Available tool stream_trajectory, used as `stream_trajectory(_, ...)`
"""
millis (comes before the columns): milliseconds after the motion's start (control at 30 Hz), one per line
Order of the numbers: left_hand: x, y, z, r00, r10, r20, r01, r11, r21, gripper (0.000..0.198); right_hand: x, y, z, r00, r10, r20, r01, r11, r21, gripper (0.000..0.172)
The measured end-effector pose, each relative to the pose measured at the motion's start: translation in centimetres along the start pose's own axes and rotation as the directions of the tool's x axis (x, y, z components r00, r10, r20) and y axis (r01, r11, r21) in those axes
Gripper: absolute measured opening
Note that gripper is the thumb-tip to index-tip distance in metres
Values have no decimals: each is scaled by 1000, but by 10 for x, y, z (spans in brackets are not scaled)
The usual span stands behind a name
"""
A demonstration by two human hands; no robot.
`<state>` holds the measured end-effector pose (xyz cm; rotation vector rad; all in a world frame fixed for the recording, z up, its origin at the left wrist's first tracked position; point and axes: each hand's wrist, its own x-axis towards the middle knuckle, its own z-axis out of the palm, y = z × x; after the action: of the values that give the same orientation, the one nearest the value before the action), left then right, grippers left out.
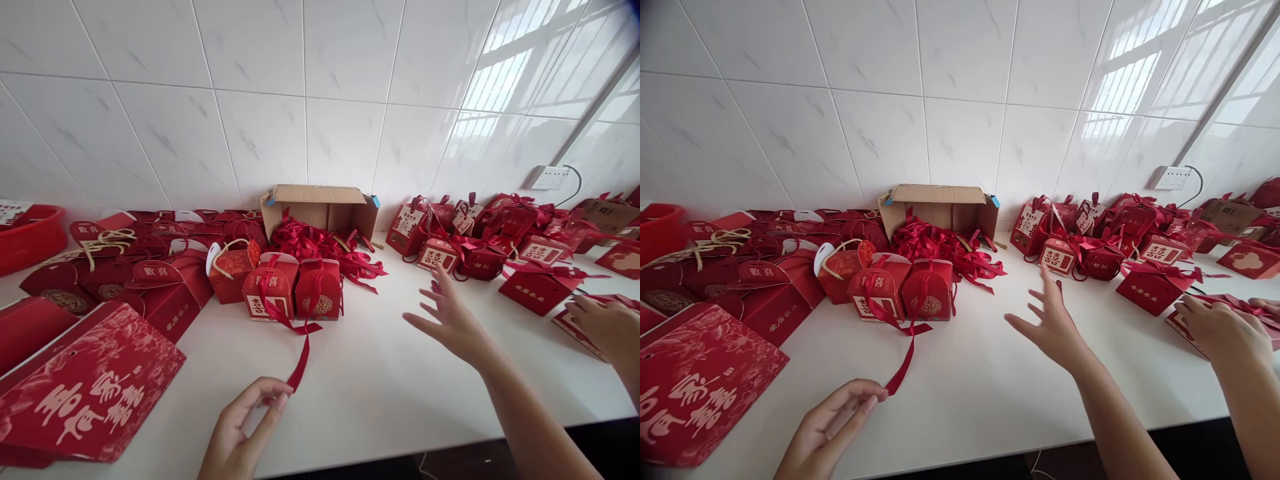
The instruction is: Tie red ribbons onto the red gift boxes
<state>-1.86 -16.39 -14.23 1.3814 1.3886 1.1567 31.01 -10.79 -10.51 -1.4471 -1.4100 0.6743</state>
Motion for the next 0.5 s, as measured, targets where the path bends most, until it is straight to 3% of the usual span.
stream_trajectory(67, 3, -1, 1, 1000, -10, 7, 10, 999, 34, 24, 25, -14, 21, 972, -149, 180, 157, 987, -32, 122)
stream_trajectory(133, 4, -4, 0, 1000, 4, 31, -8, 994, 108, 27, 49, -23, 46, 907, -247, 340, 273, 961, -32, 129)
stream_trajectory(233, 4, -9, -1, 997, 36, 68, -49, 977, 207, 30, 73, -24, 84, 847, -281, 452, 288, 956, 54, 132)
stream_trajectory(300, 3, -11, -1, 996, 48, 81, -66, 971, 231, 33, 76, -19, 103, 861, -276, 426, 252, 961, 114, 128)
stream_trajectory(367, 2, -13, -1, 994, 55, 98, -77, 967, 242, 37, 71, -15, 112, 914, -259, 312, 239, 966, 103, 125)
stream_trajectory(500, 3, -12, 1, 993, 49, 105, -74, 968, 242, 35, 35, -13, 101, 982, -158, 102, 166, 984, -70, 119)
